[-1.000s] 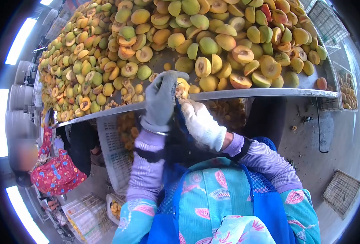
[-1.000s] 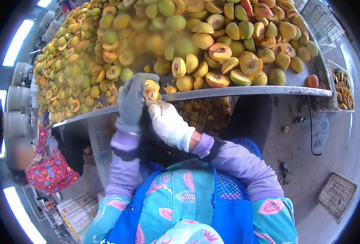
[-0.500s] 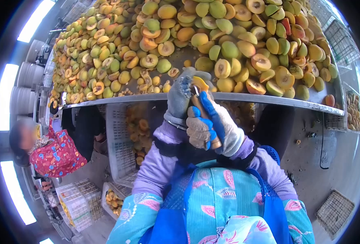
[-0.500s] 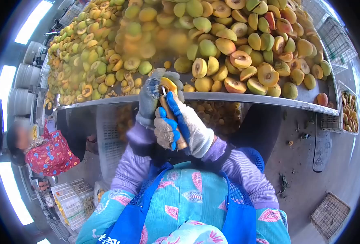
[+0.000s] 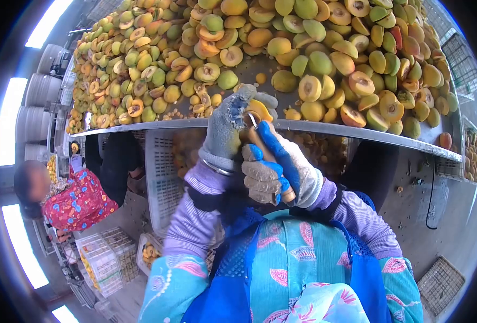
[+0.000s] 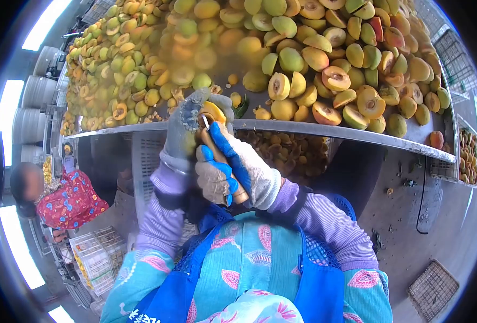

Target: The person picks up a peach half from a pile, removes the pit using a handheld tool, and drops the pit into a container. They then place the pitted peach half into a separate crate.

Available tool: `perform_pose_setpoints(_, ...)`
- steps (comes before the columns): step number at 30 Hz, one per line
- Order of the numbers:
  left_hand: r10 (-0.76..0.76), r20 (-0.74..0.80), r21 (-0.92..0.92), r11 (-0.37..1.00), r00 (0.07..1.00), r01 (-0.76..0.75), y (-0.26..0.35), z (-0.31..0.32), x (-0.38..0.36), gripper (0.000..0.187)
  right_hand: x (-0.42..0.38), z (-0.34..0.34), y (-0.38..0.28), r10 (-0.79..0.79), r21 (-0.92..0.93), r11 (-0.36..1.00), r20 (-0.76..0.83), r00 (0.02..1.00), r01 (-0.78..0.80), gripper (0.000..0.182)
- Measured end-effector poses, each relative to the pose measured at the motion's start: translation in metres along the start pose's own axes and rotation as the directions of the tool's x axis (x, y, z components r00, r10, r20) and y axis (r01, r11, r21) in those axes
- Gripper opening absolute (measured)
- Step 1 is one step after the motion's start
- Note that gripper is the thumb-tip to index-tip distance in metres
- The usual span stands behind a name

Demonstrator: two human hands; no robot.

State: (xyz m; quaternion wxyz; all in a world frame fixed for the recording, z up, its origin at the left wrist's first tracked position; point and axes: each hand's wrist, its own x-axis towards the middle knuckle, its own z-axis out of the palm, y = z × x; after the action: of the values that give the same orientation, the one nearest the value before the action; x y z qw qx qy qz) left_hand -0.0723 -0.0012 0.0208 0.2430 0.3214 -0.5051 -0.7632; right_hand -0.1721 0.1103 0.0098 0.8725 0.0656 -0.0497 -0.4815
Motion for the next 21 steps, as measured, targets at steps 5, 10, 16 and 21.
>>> perform_pose_setpoints(5,0.018,-0.213,-0.348,0.933,0.977,-0.093,0.003,0.009,-0.044,0.037,-0.009,0.016,0.008,-0.109,-0.784,0.591,-0.31,0.944,-0.19,0.047)
perform_pose_setpoints(10,0.183,-0.516,0.711,0.636,0.837,0.299,0.008,-0.124,-0.051,0.039,-0.053,-0.041,-0.009,-0.373,-0.672,0.737,-0.491,0.787,-0.07,0.048)
perform_pose_setpoints(16,0.642,-0.26,0.955,0.059,0.721,0.292,0.038,-0.122,0.109,0.043,-0.065,-0.09,-0.009,-0.529,-0.813,-0.544,0.141,0.837,-0.206,0.036)
perform_pose_setpoints(21,0.139,-0.241,0.967,0.119,0.96,0.226,0.047,-0.146,0.123,0.047,-0.036,-0.023,-0.014,-0.664,-0.906,0.366,-0.414,0.622,-0.212,0.04)
